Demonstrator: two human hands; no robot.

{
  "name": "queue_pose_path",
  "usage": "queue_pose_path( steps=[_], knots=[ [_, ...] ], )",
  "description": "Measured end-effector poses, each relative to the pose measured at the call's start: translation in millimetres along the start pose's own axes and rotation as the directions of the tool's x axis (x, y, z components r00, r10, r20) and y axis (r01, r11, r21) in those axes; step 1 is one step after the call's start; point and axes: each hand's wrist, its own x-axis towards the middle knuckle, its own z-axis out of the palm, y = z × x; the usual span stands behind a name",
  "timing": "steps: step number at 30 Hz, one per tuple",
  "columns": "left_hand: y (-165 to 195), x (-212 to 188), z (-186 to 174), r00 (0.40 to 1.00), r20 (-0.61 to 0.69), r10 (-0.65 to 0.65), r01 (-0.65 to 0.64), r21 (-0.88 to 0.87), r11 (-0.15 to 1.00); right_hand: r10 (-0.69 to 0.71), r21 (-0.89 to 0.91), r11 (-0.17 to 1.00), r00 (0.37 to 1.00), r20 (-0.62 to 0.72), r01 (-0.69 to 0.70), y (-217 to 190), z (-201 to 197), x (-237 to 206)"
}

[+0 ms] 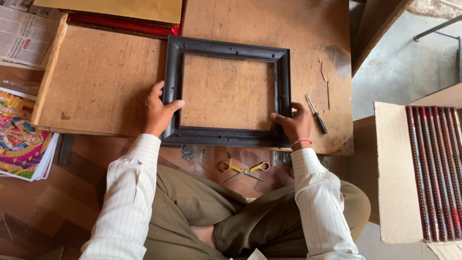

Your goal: The person sits on the floor at a low workbench and uses a screwdriver to fasten the backing board onto a picture frame. They place a framed religious print into the frame, wipe the frame surface with their hand, align the backing board, and drive screws along the frame edge.

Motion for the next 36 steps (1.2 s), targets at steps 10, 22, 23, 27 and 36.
queue_pose_path(
  steps=[10, 22, 23, 27, 36],
  knots=[
    [18.9, -7.2, -0.6, 0.993, 0.099, -0.070, 0.078, -0.071, 0.994, -0.124, 0.219, 0.971, 0.986, 0.107, 0.099, 19.9, -11.5, 24.5],
    [4.8, -8.3, 3.2, 0.999, 0.044, -0.007, 0.010, -0.075, 0.997, -0.018, -0.167, 0.986, 0.998, -0.066, 0.007, 54.6, -51.8, 2.5],
    [4.6, -8.9, 3.5, 0.999, 0.044, -0.001, 0.004, -0.063, 0.998, -0.018, -0.209, 0.978, 0.997, -0.069, 0.003, 51.6, -52.7, -3.4],
    [4.6, -10.6, 5.6, 0.998, 0.057, 0.024, -0.018, -0.087, 0.996, 0.007, -0.277, 0.960, 0.993, -0.117, -0.040, 33.0, -41.2, -15.4],
    [11.9, -7.1, 4.2, 0.996, 0.083, -0.036, 0.041, -0.061, 0.997, -0.002, -0.258, 0.965, 0.987, -0.162, -0.041, 21.8, -27.6, -22.8]
  ],
)
